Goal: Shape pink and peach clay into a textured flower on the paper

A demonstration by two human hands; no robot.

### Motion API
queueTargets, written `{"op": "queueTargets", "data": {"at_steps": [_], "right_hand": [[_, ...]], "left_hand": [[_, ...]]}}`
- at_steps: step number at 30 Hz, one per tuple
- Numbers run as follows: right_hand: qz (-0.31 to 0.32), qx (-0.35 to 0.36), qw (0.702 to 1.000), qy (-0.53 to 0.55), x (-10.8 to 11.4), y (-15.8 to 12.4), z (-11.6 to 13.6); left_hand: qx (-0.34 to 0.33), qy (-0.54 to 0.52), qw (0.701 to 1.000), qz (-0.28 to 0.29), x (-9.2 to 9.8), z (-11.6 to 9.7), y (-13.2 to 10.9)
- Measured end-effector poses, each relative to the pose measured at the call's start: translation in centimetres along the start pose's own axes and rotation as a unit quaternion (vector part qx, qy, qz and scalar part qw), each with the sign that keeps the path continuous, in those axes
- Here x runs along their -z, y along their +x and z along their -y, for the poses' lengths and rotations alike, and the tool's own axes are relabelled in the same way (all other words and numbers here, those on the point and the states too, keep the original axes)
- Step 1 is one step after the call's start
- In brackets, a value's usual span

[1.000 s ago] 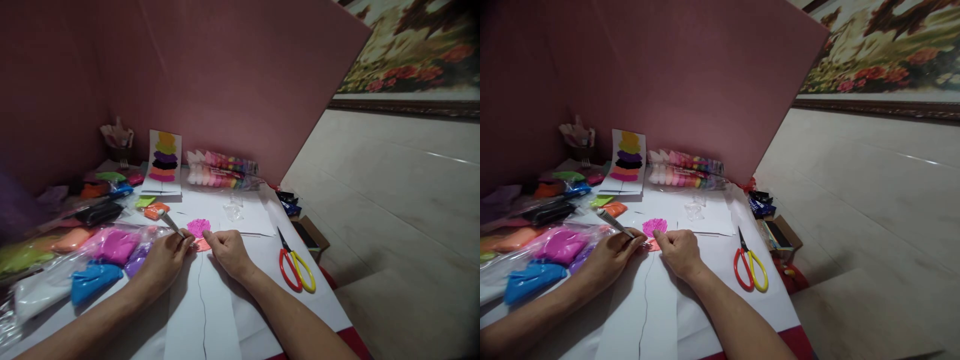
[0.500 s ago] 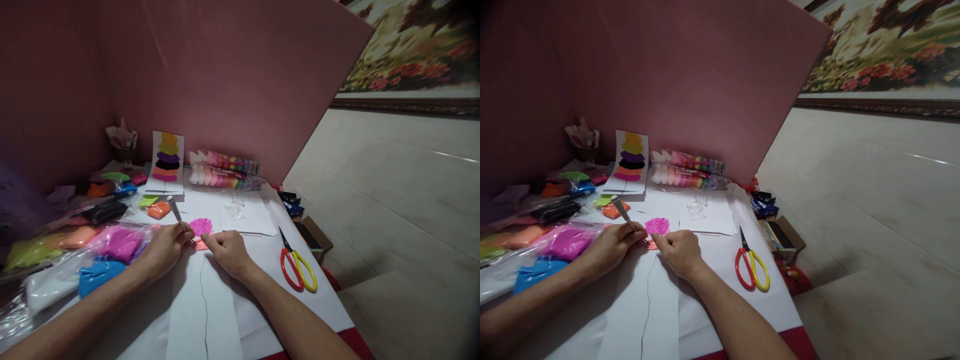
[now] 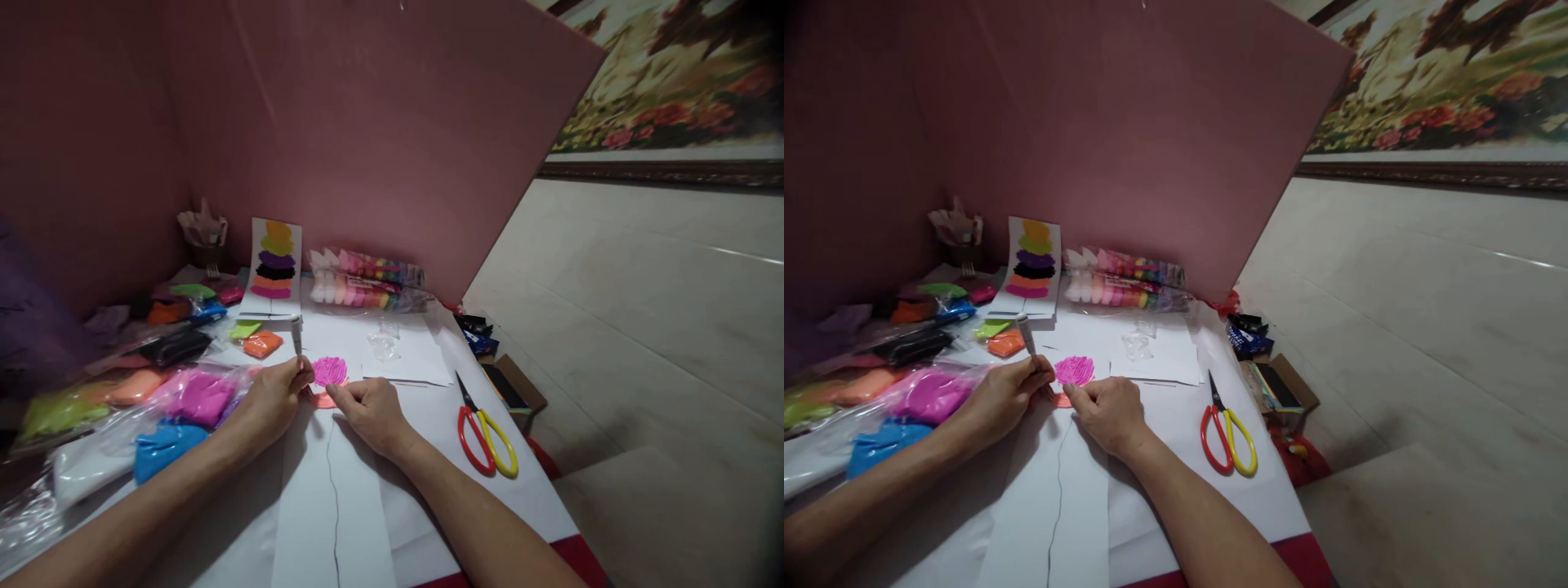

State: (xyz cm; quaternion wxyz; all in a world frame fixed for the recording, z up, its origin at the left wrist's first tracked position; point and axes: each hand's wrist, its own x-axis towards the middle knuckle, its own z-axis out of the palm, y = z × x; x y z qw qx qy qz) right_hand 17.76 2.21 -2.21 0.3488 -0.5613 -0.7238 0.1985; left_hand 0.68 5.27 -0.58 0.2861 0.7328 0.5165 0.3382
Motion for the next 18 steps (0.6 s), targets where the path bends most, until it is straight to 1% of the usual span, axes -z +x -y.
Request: {"op": "queueTargets", "data": {"at_steps": [7,10,12,15,16,18], "right_hand": [[-0.001,-0.002,1.000,-0.001,-0.01,0.00,-0.01],[0.001,-0.002,1.000,0.002,0.01,-0.06,0.02],[-0.002,-0.003,1.000,0.008,-0.03,-0.06,-0.07],[-0.021,-0.029,0.998,0.052,-0.18,0.10,-0.39],[-0.030,-0.042,0.996,0.076,-0.23,0.18,-0.53],[-0.041,-0.058,0.990,0.121,-0.29,0.36,-0.78]], "left_hand": [[-0.035,0.018,0.999,-0.032,-0.28,0.39,-0.12],[-0.050,0.037,0.996,-0.058,-0.32,0.61,-0.26],[-0.051,0.036,0.995,-0.084,-0.28,0.62,-0.35],[-0.033,-0.008,0.992,-0.125,-0.19,0.40,-0.41],[-0.029,-0.024,0.991,-0.128,-0.18,0.29,-0.42],[-0.024,-0.042,0.993,-0.107,-0.24,0.06,-0.44]]}}
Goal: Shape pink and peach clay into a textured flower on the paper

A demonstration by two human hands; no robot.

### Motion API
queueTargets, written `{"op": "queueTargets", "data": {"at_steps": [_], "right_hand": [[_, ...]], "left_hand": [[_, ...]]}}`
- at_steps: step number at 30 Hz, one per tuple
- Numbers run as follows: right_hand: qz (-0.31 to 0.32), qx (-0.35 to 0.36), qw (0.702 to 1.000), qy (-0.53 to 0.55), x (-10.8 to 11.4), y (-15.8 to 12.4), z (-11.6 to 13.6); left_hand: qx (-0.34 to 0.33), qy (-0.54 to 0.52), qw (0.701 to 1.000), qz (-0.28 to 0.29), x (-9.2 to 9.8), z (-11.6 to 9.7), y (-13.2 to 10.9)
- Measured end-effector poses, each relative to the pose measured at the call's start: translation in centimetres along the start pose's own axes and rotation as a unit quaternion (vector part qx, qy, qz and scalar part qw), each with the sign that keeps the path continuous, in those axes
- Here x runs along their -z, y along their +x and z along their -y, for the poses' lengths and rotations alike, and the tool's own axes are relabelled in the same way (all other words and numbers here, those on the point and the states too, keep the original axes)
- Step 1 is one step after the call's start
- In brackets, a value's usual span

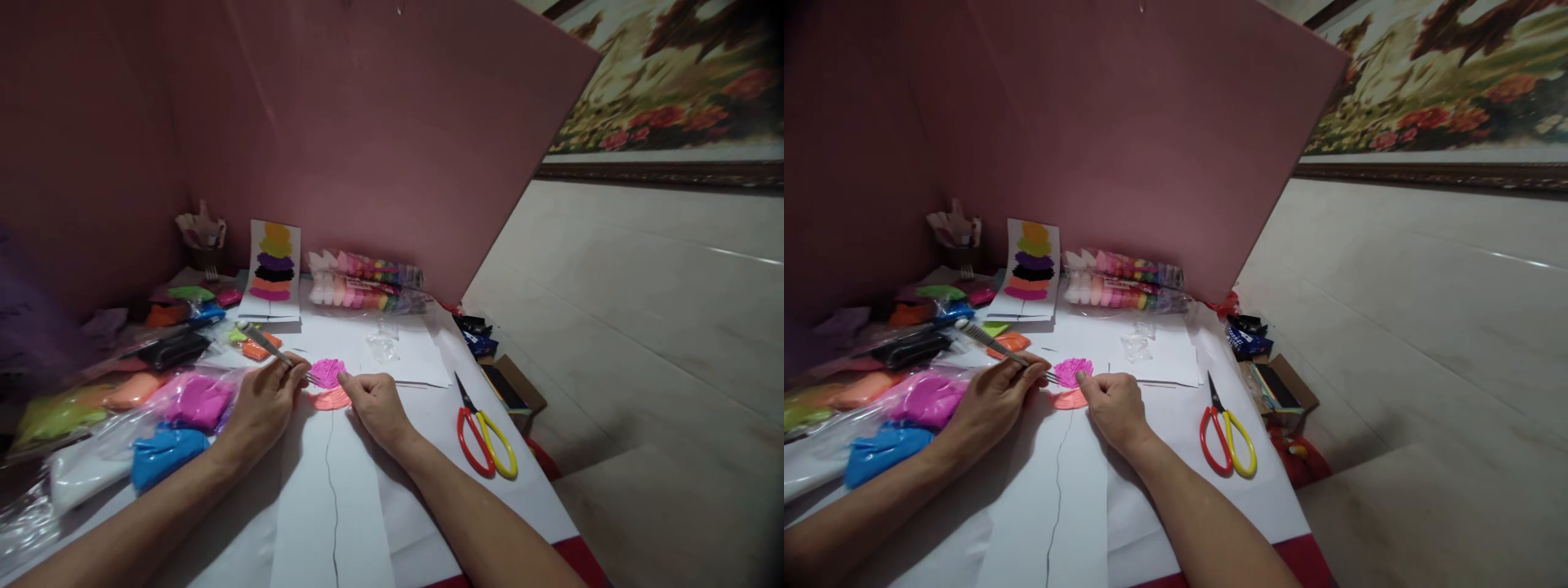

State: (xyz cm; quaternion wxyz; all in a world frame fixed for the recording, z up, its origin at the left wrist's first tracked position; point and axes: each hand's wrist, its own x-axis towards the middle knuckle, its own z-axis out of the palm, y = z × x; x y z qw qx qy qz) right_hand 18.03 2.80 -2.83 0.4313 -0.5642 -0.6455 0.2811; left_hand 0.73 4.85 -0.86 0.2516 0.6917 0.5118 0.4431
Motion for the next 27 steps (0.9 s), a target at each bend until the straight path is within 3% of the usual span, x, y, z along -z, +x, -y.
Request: {"op": "queueTargets", "data": {"at_steps": [5,22,27], "right_hand": [[0.011,0.010,1.000,0.022,0.0,0.2,-0.2],[0.017,0.011,0.999,-0.045,0.0,-0.1,0.2],[0.023,0.040,0.999,-0.025,0.0,-0.6,0.8]], "left_hand": [[0.022,-0.012,0.997,0.071,-0.4,-0.5,-0.2],[0.049,-0.037,0.996,0.067,-0.4,0.2,0.7],[0.043,-0.032,0.997,0.062,-0.5,0.8,0.7]]}}
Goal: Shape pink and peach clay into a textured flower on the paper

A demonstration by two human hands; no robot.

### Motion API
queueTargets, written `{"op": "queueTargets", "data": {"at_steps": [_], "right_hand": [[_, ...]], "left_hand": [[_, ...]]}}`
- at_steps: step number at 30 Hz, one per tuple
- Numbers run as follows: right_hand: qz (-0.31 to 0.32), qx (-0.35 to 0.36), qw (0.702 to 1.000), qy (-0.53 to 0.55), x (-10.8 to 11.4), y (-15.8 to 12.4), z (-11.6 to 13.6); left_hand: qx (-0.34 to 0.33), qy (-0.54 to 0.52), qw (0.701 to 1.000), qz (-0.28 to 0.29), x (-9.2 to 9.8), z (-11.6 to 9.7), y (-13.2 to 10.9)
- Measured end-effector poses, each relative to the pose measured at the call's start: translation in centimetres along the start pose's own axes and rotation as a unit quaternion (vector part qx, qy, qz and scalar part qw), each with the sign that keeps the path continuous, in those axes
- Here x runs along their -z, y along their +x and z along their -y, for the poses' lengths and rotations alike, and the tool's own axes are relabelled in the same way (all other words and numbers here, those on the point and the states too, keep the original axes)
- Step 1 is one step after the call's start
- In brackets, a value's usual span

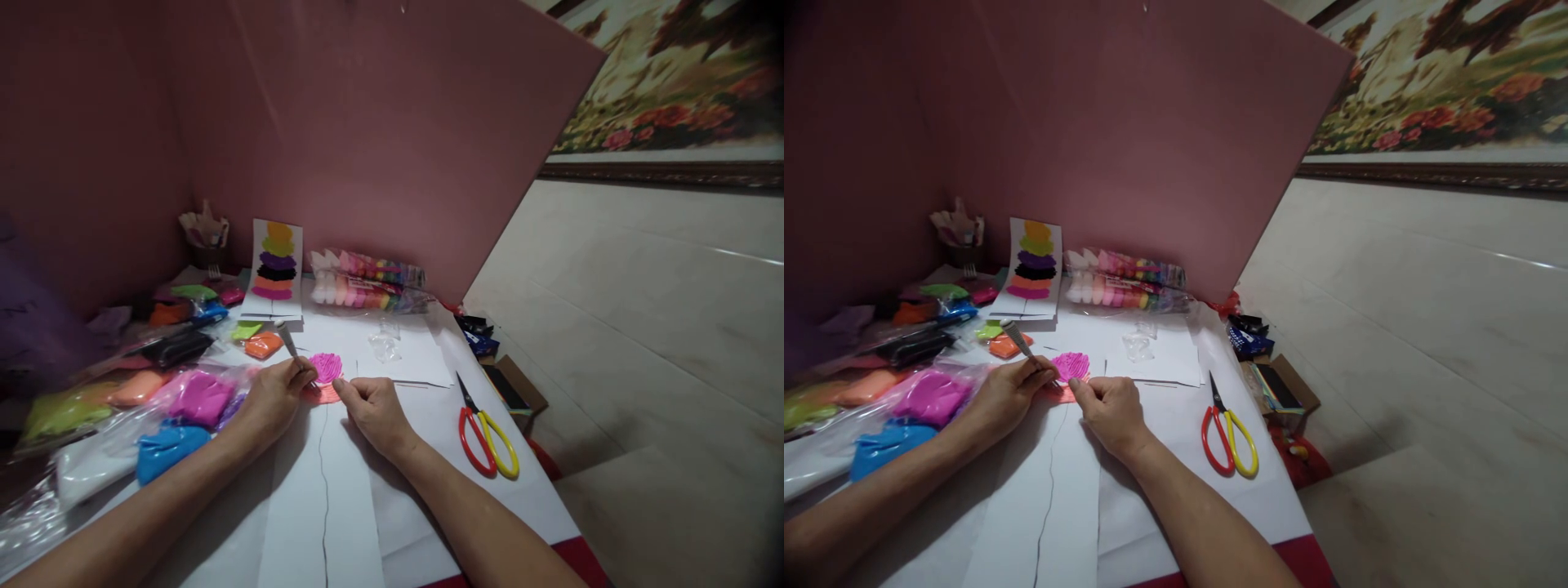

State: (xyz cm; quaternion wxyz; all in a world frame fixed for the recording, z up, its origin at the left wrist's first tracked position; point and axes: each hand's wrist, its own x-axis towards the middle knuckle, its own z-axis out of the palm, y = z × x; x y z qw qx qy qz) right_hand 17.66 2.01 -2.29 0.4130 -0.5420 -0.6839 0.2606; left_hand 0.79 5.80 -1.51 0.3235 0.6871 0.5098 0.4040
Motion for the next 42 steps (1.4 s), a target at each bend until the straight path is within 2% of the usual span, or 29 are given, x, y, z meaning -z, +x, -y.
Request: {"op": "queueTargets", "data": {"at_steps": [4,7,11,26,35,42], "right_hand": [[0.086,0.087,0.992,-0.017,-0.2,-0.8,0.8],[0.101,0.123,0.985,-0.070,-0.5,-0.9,1.2],[0.094,0.122,0.983,-0.100,-0.8,-0.6,1.1],[0.089,0.113,0.984,-0.105,-1.0,-0.7,0.9],[0.087,0.121,0.983,-0.109,-1.0,-0.7,0.9],[0.085,0.111,0.985,-0.104,-1.0,-0.8,1.0]], "left_hand": [[0.004,-0.011,1.000,0.008,-0.1,0.7,0.1],[-0.002,0.010,1.000,-0.002,-0.1,0.8,0.2],[-0.005,0.035,0.999,-0.024,0.0,0.7,0.4],[-0.039,0.069,0.995,-0.062,0.1,0.2,0.6],[-0.099,0.086,0.985,-0.116,-0.2,1.0,0.6],[-0.104,0.079,0.978,-0.161,0.2,0.5,0.5]]}}
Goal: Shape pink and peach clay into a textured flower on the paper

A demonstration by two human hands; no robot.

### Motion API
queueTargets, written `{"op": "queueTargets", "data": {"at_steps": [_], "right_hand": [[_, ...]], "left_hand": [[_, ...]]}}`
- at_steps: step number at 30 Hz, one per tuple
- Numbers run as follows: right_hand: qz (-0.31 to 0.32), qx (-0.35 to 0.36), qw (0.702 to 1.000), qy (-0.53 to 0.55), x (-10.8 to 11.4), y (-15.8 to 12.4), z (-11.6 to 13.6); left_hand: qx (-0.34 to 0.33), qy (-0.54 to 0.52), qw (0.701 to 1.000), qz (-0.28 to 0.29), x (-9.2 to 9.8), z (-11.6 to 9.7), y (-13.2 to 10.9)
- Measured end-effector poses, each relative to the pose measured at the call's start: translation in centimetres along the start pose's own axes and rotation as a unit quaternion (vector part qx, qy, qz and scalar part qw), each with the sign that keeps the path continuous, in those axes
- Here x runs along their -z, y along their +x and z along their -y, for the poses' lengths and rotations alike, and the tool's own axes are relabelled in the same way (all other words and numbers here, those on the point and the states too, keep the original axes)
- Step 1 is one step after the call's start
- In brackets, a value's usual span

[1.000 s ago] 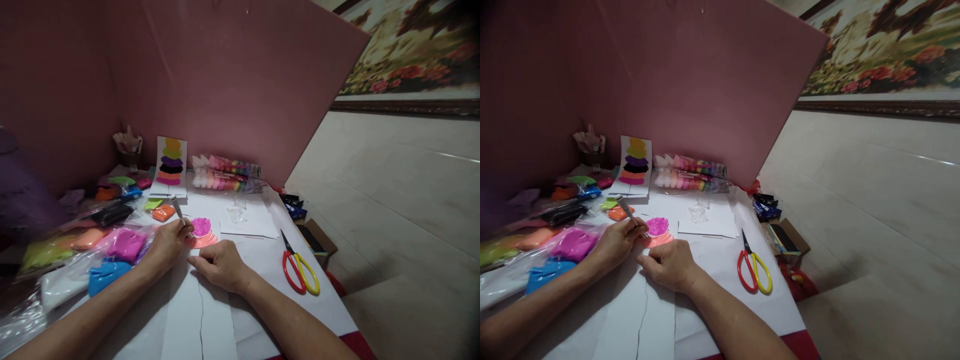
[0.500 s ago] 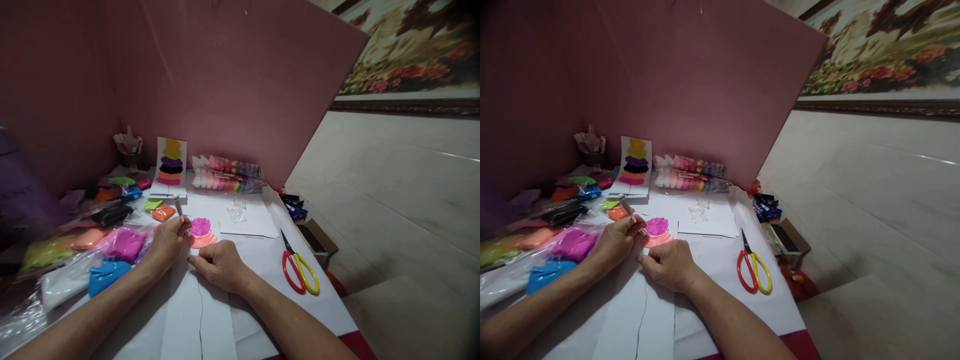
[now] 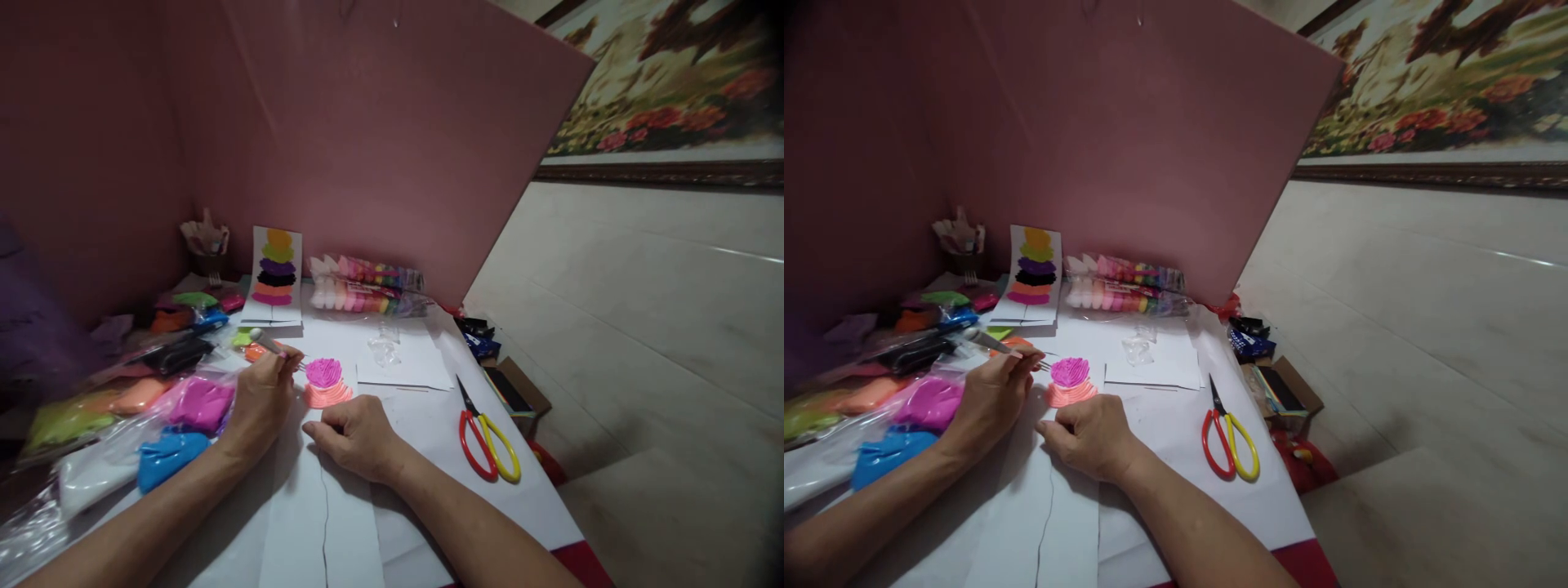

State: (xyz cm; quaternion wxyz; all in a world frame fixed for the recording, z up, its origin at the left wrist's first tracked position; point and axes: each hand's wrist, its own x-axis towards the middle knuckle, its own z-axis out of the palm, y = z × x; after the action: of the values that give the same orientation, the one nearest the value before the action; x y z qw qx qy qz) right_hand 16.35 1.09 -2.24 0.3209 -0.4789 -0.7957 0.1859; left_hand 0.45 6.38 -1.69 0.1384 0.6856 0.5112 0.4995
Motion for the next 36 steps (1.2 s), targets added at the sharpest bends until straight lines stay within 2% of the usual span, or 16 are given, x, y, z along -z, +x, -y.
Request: {"op": "queueTargets", "data": {"at_steps": [6,14,19,36], "right_hand": [[0.005,0.008,1.000,-0.010,0.1,0.0,0.0],[0.023,-0.003,1.000,-0.019,0.4,0.1,0.3],[0.022,-0.008,1.000,-0.019,0.4,0.1,0.2],[0.013,-0.008,1.000,-0.021,0.2,0.0,0.2]], "left_hand": [[0.079,-0.050,0.992,0.082,0.0,-1.2,-0.2],[0.120,-0.036,0.986,0.110,-0.3,-1.2,-0.4],[0.104,-0.009,0.986,0.128,-0.4,-1.0,-0.4],[0.061,0.054,0.991,0.105,-0.1,-0.5,0.4]]}}
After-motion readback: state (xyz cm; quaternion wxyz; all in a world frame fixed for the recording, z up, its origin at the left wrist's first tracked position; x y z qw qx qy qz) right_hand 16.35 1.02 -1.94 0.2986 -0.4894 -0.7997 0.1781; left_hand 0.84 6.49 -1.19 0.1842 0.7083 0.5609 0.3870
